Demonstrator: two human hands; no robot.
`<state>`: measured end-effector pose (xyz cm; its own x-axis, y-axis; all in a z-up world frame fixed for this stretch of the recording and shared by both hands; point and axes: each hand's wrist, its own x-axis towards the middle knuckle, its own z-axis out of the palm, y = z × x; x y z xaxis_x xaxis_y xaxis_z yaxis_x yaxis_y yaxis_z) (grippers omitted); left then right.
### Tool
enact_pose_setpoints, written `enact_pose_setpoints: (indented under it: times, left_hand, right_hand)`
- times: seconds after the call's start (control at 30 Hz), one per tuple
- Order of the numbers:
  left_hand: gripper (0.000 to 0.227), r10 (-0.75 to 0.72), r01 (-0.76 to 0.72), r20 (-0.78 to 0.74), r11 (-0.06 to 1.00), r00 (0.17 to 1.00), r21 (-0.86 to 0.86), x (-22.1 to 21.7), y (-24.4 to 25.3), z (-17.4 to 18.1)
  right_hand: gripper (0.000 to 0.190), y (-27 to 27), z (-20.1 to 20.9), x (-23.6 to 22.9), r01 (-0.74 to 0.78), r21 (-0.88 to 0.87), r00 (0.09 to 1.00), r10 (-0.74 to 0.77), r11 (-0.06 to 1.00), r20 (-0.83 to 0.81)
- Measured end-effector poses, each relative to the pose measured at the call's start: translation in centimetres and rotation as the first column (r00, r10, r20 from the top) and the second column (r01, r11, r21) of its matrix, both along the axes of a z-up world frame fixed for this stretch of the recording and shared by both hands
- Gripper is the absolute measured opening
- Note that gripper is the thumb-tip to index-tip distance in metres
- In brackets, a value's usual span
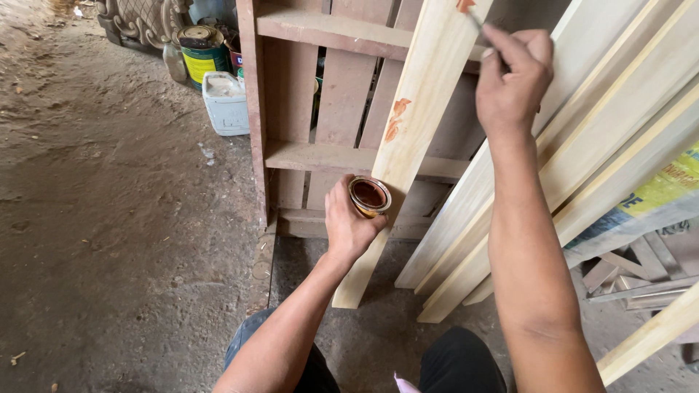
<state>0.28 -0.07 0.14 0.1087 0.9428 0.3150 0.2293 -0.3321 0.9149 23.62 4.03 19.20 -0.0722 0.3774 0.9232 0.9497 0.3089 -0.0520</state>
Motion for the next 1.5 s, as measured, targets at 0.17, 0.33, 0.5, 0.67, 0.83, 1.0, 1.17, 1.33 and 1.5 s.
enact_pose_setpoints:
  times: [0.17,0.33,0.5,0.67,0.83,1.0,1.17,1.33,1.5]
  left_hand:
    - [0.090,-0.001,0.001,0.001,1.000,1.000,0.029,0.0,-0.2,0.0]
    - [0.092,-0.003,0.002,0.013,1.000,1.000,0.014,0.0,-0.3,-0.1]
    - [0.093,-0.019,0.020,0.016,0.999,1.000,-0.047,-0.2,0.0,0.2]
    - [0.094,-0.021,0.022,0.040,0.999,0.999,-0.034,-0.3,-0.3,0.1]
    - [0.094,-0.031,0.032,0.026,0.998,0.999,-0.052,-0.2,-0.3,0.0]
    - [0.093,-0.037,0.038,0.013,0.997,0.999,-0.061,0.1,-0.2,-0.1]
    - [0.093,-0.030,0.031,0.027,0.999,0.999,-0.033,0.0,0.0,-0.2]
    - [0.093,-0.040,0.041,0.026,0.997,0.999,-0.068,0.0,0.0,-0.3]
    - [0.092,-0.047,0.048,0.017,0.997,0.999,-0.058,-0.3,0.1,0.0]
  right_hand:
    - [0.031,0.7,0.0,-0.1,-0.045,-0.033,0.999,0.045,0.998,-0.013]
    - [0.033,0.5,-0.1,-0.4,-0.066,0.001,0.996,0.066,0.998,-0.066]
    - [0.025,0.3,0.0,-1.3,-0.028,-0.043,0.996,0.025,0.999,-0.082]
    - [0.030,0.2,0.2,-2.1,-0.013,-0.019,1.000,0.013,1.000,-0.002]
    - [0.031,0.6,2.5,-1.9,0.008,-0.014,0.995,-0.010,1.000,-0.103]
    - [0.038,2.5,4.5,-1.4,-0.119,0.119,0.992,0.122,0.986,-0.021]
    - [0.036,3.9,4.5,-1.4,-0.034,0.088,0.999,0.036,0.996,-0.022]
    - [0.032,3.8,4.8,-0.9,-0.023,0.049,0.997,0.026,0.999,-0.070]
    - [0.044,3.2,4.1,-2.4,0.006,0.125,0.986,-0.027,0.992,0.167]
